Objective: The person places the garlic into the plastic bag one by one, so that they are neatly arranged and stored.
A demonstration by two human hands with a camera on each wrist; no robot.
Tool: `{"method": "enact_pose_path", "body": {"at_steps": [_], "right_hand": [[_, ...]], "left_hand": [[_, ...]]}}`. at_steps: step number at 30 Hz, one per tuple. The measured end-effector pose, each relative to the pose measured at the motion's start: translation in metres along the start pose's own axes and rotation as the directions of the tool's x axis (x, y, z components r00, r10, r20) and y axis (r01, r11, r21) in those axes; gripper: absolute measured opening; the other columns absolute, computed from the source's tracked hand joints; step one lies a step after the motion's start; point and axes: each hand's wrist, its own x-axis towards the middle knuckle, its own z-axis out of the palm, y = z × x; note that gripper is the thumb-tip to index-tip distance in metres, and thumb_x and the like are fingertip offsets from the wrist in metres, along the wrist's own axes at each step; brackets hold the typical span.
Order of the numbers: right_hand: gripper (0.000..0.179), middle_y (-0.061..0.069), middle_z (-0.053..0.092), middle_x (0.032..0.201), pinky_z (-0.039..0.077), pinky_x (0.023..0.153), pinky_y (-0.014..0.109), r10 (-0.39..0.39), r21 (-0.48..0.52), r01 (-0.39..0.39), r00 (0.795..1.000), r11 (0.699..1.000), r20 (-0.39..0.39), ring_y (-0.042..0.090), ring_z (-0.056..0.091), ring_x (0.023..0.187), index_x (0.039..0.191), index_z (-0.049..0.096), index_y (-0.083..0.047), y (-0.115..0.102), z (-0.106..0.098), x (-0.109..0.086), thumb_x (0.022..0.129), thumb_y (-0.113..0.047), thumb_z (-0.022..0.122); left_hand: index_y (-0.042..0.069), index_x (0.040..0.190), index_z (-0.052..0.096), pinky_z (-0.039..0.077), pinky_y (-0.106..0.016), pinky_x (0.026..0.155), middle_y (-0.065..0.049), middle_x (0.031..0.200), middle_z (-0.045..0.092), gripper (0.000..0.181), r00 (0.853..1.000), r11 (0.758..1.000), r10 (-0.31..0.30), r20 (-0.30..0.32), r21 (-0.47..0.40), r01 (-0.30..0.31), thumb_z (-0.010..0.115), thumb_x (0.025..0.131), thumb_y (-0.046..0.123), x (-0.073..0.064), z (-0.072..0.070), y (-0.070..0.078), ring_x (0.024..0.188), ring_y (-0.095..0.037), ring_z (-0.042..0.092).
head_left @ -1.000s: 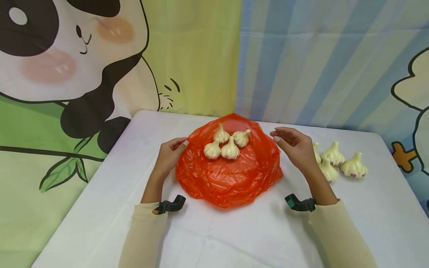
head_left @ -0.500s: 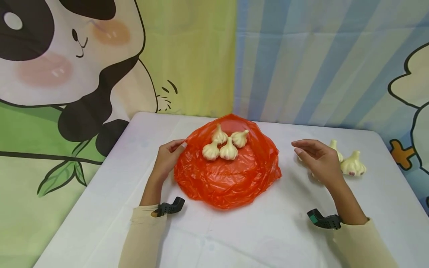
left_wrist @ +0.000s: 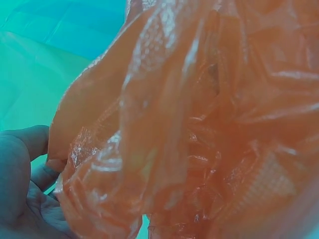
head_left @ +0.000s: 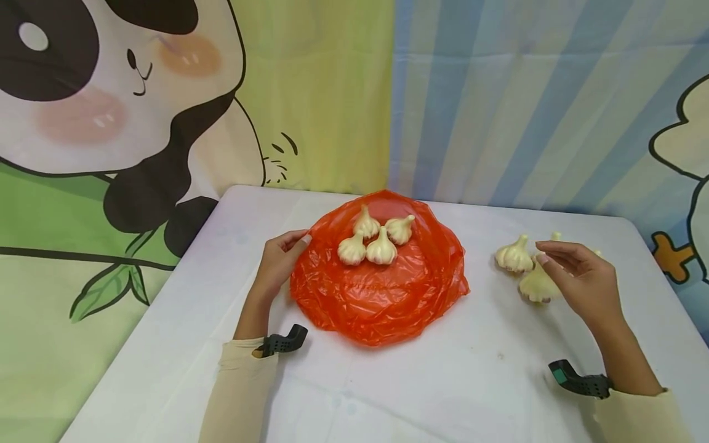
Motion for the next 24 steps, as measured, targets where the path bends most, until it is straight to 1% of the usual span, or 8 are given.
{"method": "enact_pose_path", "body": {"at_steps": [2,4,7,10,14,17,20,24], "right_hand": [[0.028,-0.003,0.067,0.111,0.043,0.084,0.007,0.022,-0.015,-0.022,1.000,1.000,-0.016,-0.002,0.059,0.102,0.117,0.064,0.004,0.007,-0.005,-0.002,0.090,-0.003,0.069],[0.029,-0.003,0.066,0.111,0.042,0.083,0.006,0.064,-0.026,-0.065,0.998,0.998,-0.019,-0.003,0.058,0.102,0.118,0.063,0.004,0.013,-0.008,-0.005,0.090,-0.005,0.068],[0.031,-0.007,0.064,0.111,0.041,0.081,0.004,0.132,-0.048,-0.132,0.991,0.990,-0.006,-0.006,0.056,0.101,0.119,0.062,0.002,0.019,-0.009,-0.009,0.092,-0.012,0.067],[0.034,-0.010,0.063,0.110,0.041,0.080,0.003,0.172,-0.068,-0.170,0.985,0.983,0.012,-0.008,0.054,0.100,0.121,0.062,0.000,0.022,-0.008,-0.013,0.093,-0.020,0.067],[0.035,-0.009,0.063,0.110,0.040,0.080,0.003,0.164,-0.080,-0.161,0.986,0.984,0.024,-0.009,0.054,0.099,0.120,0.062,-0.001,0.026,-0.006,-0.017,0.093,-0.021,0.067],[0.035,-0.013,0.061,0.107,0.040,0.079,0.002,0.158,-0.094,-0.154,0.987,0.983,0.033,-0.011,0.053,0.097,0.120,0.061,0.000,0.029,-0.006,-0.018,0.093,-0.021,0.067],[0.036,-0.017,0.059,0.107,0.040,0.077,0.001,0.174,-0.112,-0.168,0.984,0.979,0.047,-0.013,0.052,0.095,0.121,0.060,-0.001,0.031,-0.005,-0.018,0.093,-0.023,0.067],[0.038,-0.016,0.057,0.107,0.040,0.077,0.002,0.183,-0.116,-0.175,0.981,0.978,0.062,-0.013,0.051,0.095,0.122,0.059,0.000,0.034,-0.003,-0.018,0.093,-0.022,0.068]], "left_hand": [[0.008,0.124,0.066,0.054,-0.026,0.079,-0.009,0.112,0.066,0.037,1.000,1.000,0.000,0.000,0.008,0.000,0.061,0.097,0.032,0.000,0.000,0.000,0.097,-0.024,0.062],[0.008,0.124,0.066,0.054,-0.026,0.079,-0.009,0.112,0.066,0.037,1.000,1.000,0.000,0.001,0.014,0.000,0.061,0.097,0.033,0.000,0.000,0.001,0.097,-0.024,0.062],[0.008,0.124,0.066,0.054,-0.026,0.079,-0.009,0.112,0.066,0.037,1.000,1.000,-0.002,0.004,0.014,0.002,0.061,0.097,0.033,0.000,0.001,0.001,0.098,-0.024,0.062],[0.007,0.124,0.066,0.053,-0.026,0.079,-0.009,0.112,0.066,0.037,1.000,1.000,0.000,0.006,0.015,0.000,0.061,0.097,0.032,0.000,0.001,0.001,0.098,-0.024,0.062],[0.007,0.124,0.066,0.053,-0.025,0.079,-0.010,0.112,0.066,0.036,1.000,1.000,0.001,0.006,0.015,-0.001,0.061,0.097,0.031,0.000,0.002,0.001,0.098,-0.024,0.062],[0.007,0.124,0.066,0.053,-0.025,0.079,-0.010,0.112,0.066,0.036,1.000,1.000,-0.001,0.006,0.012,0.000,0.061,0.097,0.031,0.000,0.002,0.001,0.098,-0.024,0.062],[0.007,0.124,0.066,0.053,-0.025,0.080,-0.010,0.112,0.066,0.036,1.000,1.000,0.000,0.008,0.009,0.000,0.061,0.097,0.031,0.000,0.002,0.000,0.098,-0.023,0.062],[0.007,0.124,0.066,0.053,-0.025,0.080,-0.009,0.113,0.066,0.037,1.000,1.000,0.002,0.010,0.008,-0.002,0.061,0.097,0.031,0.000,0.002,0.000,0.099,-0.023,0.062]]}}
